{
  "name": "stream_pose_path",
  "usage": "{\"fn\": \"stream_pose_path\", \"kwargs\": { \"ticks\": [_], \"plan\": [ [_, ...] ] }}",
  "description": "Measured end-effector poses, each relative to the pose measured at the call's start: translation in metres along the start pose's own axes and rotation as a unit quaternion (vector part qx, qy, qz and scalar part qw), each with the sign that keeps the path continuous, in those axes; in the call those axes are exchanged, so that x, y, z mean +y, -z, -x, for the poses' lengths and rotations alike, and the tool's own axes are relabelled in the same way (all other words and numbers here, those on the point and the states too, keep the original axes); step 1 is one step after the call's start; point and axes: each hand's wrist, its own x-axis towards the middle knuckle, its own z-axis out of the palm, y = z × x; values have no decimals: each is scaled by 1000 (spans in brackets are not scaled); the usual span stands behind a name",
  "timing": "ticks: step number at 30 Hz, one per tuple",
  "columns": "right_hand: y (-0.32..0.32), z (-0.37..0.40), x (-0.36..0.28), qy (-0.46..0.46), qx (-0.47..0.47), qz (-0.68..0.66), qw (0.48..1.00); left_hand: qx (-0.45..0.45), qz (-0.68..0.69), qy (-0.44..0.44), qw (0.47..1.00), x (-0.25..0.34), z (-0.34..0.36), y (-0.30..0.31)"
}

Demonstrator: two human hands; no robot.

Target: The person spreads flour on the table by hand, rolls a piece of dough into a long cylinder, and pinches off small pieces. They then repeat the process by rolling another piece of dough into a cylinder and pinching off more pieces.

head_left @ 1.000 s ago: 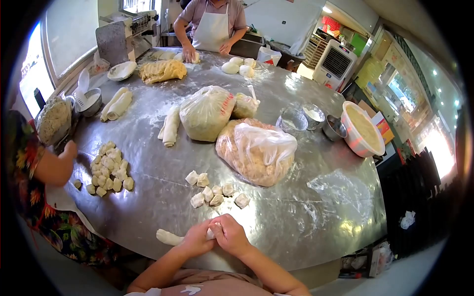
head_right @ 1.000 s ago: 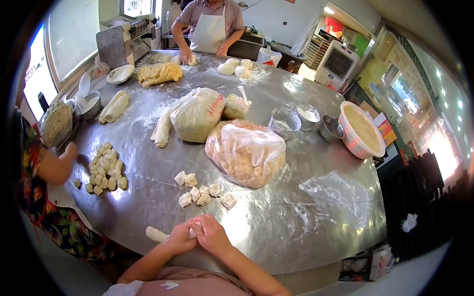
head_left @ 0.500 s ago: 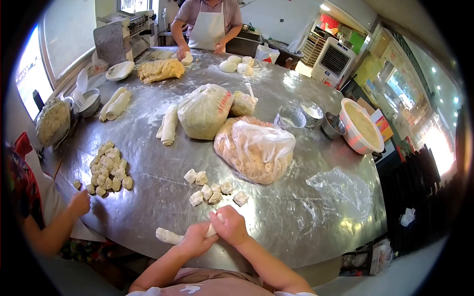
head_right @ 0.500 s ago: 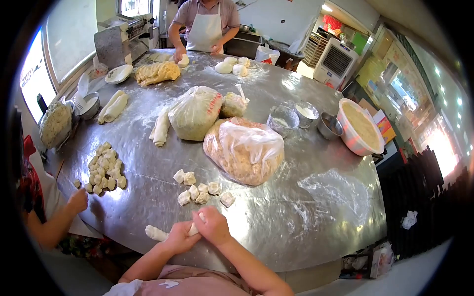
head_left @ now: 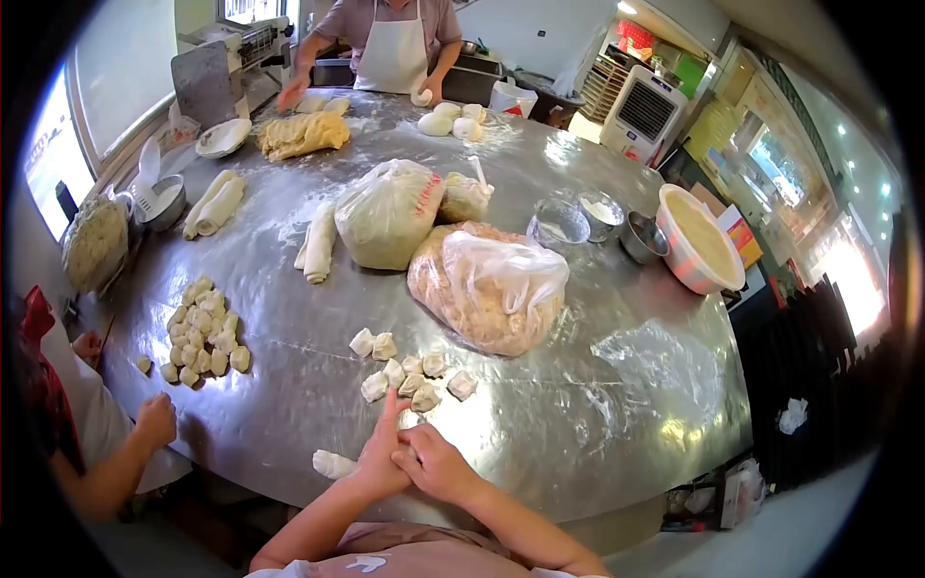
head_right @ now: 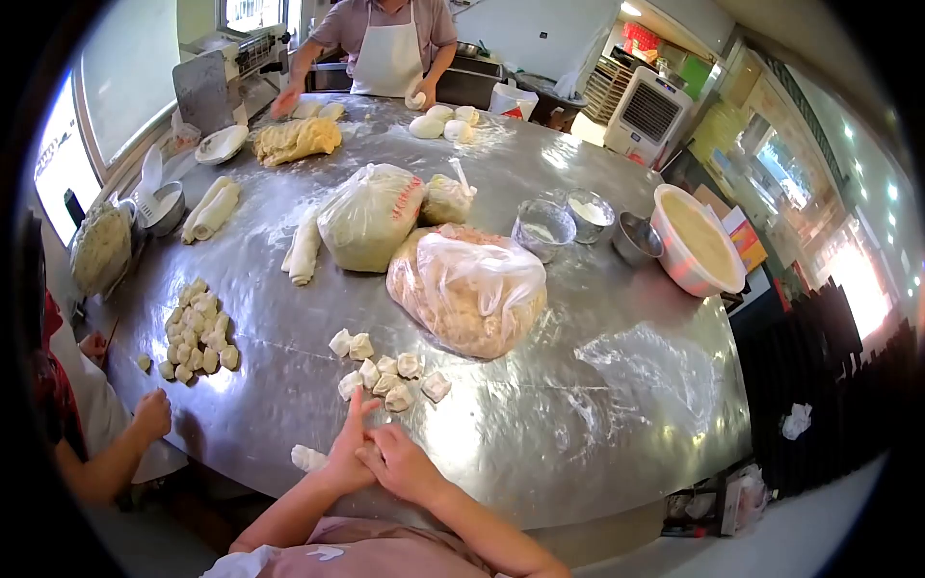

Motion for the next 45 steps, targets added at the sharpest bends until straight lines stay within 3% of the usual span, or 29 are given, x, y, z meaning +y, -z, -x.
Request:
{"fn": "stream_pose_path", "kwargs": {
  "ticks": [4,6,9,12,15,16,18,21,23,24,26,27,29,30,33,34,37,38,41,42,45],
  "plan": [
    [0,-5,-4,-18,31,13,999,0,-29,-41,999,-8,9,2],
    [-1,-8,-10,3,58,16,998,-57,-90,-11,994,1,9,10],
    [0,-12,-20,36,90,49,994,-38,-20,65,997,-3,11,7],
    [-5,-9,-15,38,104,84,990,-23,-41,17,999,1,9,5],
    [-8,-11,-9,62,138,92,984,-55,-59,85,993,18,7,11],
    [-7,-13,-7,77,154,90,981,-52,-73,69,994,15,8,11],
    [-6,-18,2,57,163,103,979,-47,-98,40,993,8,12,10],
    [1,-30,33,16,196,138,971,-109,-9,78,991,28,12,14],
    [22,-30,37,-103,120,163,974,-142,-53,55,987,39,14,20],
    [23,-34,35,-48,120,149,980,-146,-67,48,986,43,14,18],
    [22,-29,29,47,119,110,986,-117,-103,132,979,48,2,18],
    [20,-24,35,46,105,113,987,-113,-124,176,970,46,0,18],
    [27,-22,15,33,90,101,990,-67,-79,109,989,35,2,12],
    [26,-17,5,-17,44,56,997,-38,-58,70,995,30,2,10],
    [8,-2,-10,-28,-66,34,997,-18,-34,29,999,15,5,8],
    [-1,1,-1,11,-20,49,999,-7,-35,-5,999,15,6,9],
    [-6,1,-2,7,33,33,999,-46,-63,-48,996,7,13,18],
    [-4,0,-8,-3,44,41,998,-48,-73,-36,996,8,16,21],
    [-1,-4,-17,14,62,67,996,-175,-130,130,967,22,8,28],
    [-3,-5,-14,35,81,70,994,-86,-92,61,990,18,12,21],
    [0,-7,-23,68,97,104,988,-82,-12,60,995,15,13,13]
  ]
}}
